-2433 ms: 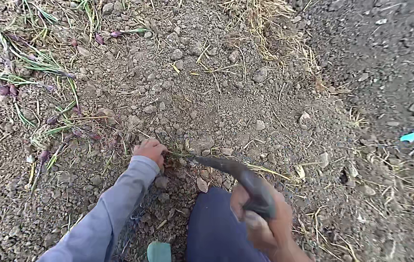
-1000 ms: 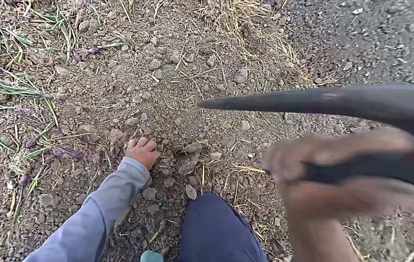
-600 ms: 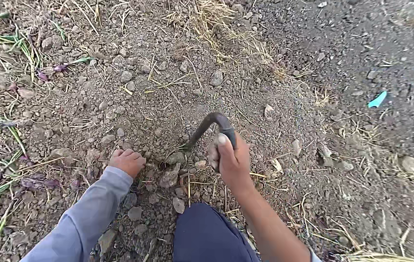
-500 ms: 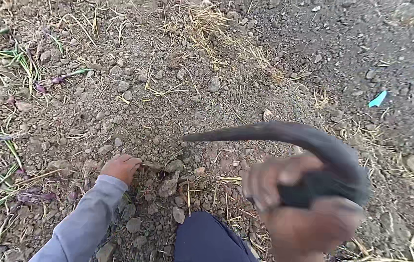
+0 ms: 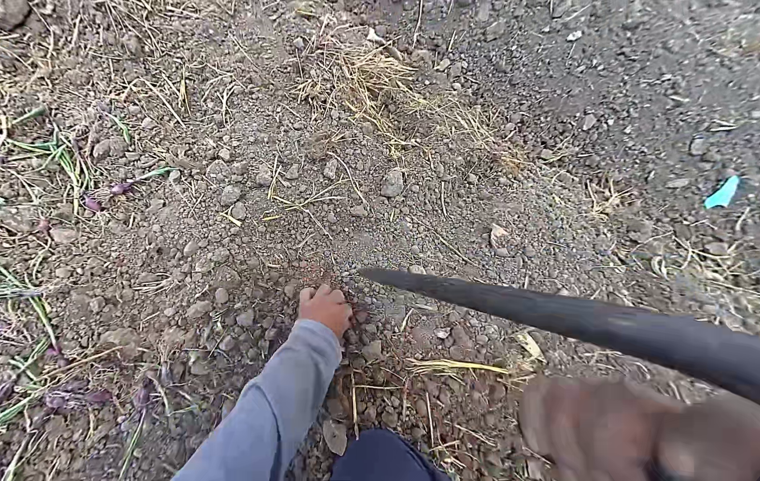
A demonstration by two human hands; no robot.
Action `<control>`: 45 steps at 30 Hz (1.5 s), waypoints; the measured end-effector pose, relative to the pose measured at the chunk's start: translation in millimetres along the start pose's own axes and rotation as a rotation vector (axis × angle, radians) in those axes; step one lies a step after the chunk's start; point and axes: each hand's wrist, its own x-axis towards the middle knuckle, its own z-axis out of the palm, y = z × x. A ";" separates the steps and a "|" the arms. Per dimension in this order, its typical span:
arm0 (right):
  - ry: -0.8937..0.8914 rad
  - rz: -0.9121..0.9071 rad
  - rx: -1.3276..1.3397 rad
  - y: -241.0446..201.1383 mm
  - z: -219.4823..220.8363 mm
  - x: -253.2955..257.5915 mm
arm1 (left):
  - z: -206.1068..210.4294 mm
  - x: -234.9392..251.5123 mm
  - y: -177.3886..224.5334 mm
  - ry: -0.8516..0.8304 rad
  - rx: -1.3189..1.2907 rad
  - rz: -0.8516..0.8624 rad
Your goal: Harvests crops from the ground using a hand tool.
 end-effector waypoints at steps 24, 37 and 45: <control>0.129 0.303 -0.643 152.8 -14.5 51.2 | 32.3 -161.9 -212.2 0.477 0.079 0.112; 0.212 0.257 -0.442 99.0 -12.6 17.3 | -67.9 37.8 21.7 0.468 -0.452 0.026; 0.129 0.258 -0.658 76.9 -36.7 -19.8 | -43.4 74.0 25.2 0.232 -0.194 0.075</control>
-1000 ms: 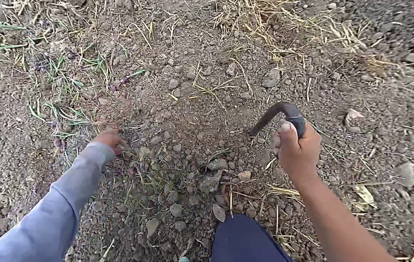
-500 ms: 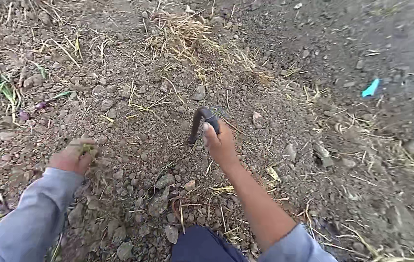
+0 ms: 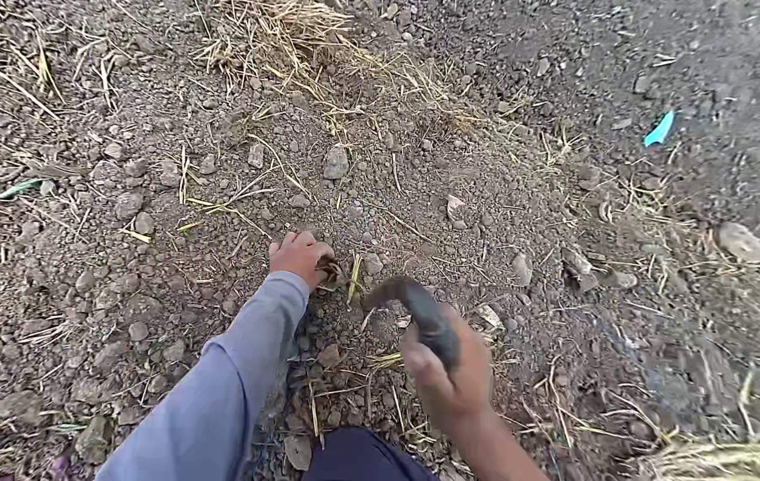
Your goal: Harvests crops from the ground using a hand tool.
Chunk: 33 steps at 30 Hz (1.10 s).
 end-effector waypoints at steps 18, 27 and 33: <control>0.138 -0.378 0.551 -66.0 -74.2 82.3 | -61.7 -25.4 -10.0 -0.046 0.192 -0.085; 0.198 -0.001 0.333 12.5 -20.8 87.7 | -41.8 57.2 76.0 -0.004 0.114 -0.042; -0.010 0.132 -0.086 16.0 -37.9 81.6 | -28.2 31.0 32.5 0.332 -0.027 0.072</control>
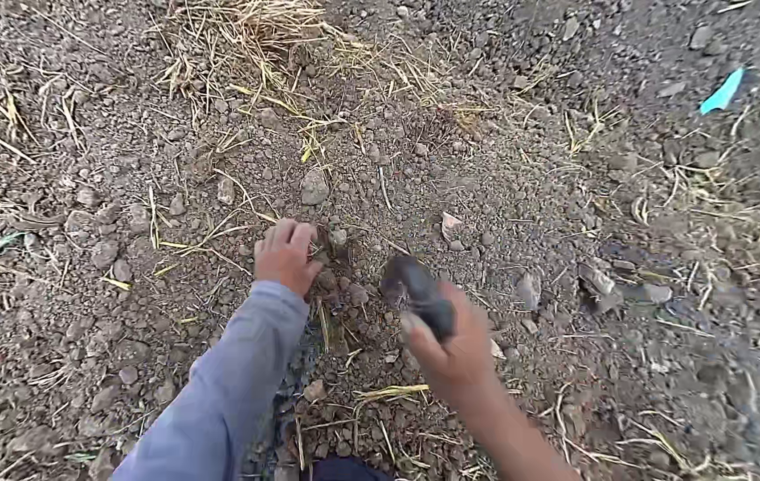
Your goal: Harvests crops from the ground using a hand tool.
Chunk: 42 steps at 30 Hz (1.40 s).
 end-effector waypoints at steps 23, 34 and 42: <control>-0.345 0.436 -0.419 9.1 43.0 70.7 | -225.3 -417.6 -206.3 -0.094 0.008 -1.259; -0.091 -0.016 0.174 -130.2 56.8 -31.7 | -195.4 -383.1 -383.9 0.353 0.071 -0.130; -0.210 -0.033 0.173 -186.6 233.1 -60.3 | -285.1 -404.8 -383.1 0.485 0.161 -0.245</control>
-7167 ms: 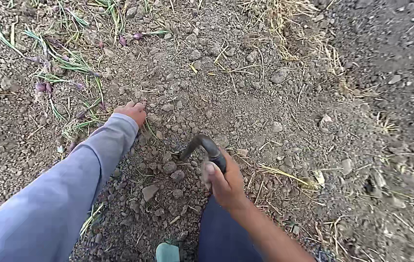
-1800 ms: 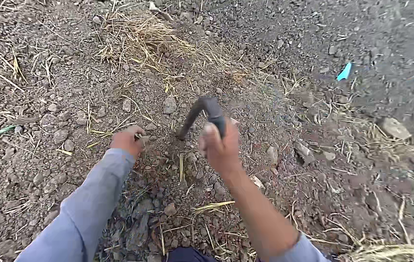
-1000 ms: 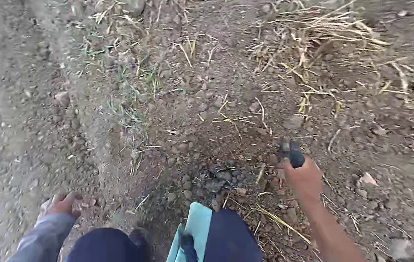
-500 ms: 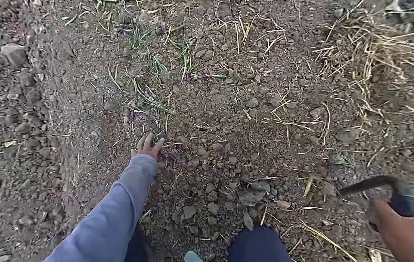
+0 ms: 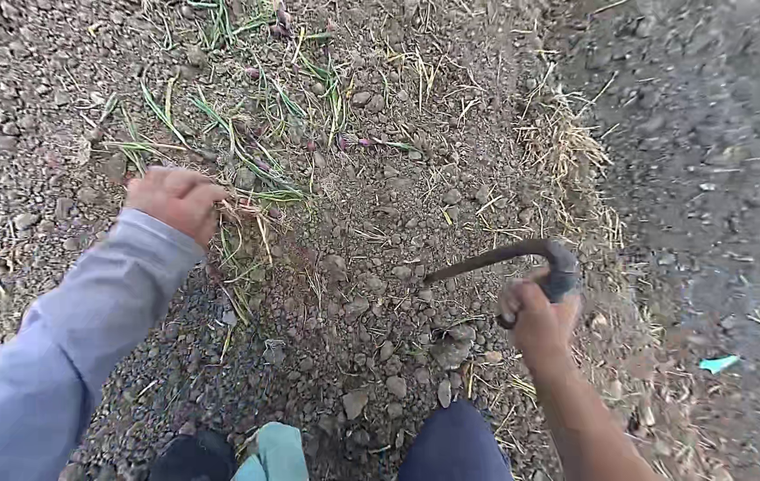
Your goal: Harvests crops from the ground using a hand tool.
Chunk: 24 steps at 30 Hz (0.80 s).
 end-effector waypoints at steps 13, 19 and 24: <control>-0.027 0.125 -0.053 28.5 23.8 17.6 | 36.6 -122.1 34.0 -0.916 -0.014 -0.182; 0.061 0.098 -0.157 17.2 39.8 1.7 | 22.1 -137.3 -37.3 -0.296 -0.325 -1.056; -0.101 -0.048 -0.459 -68.4 71.4 -38.9 | 82.1 -102.1 -39.9 -0.618 -0.372 -0.855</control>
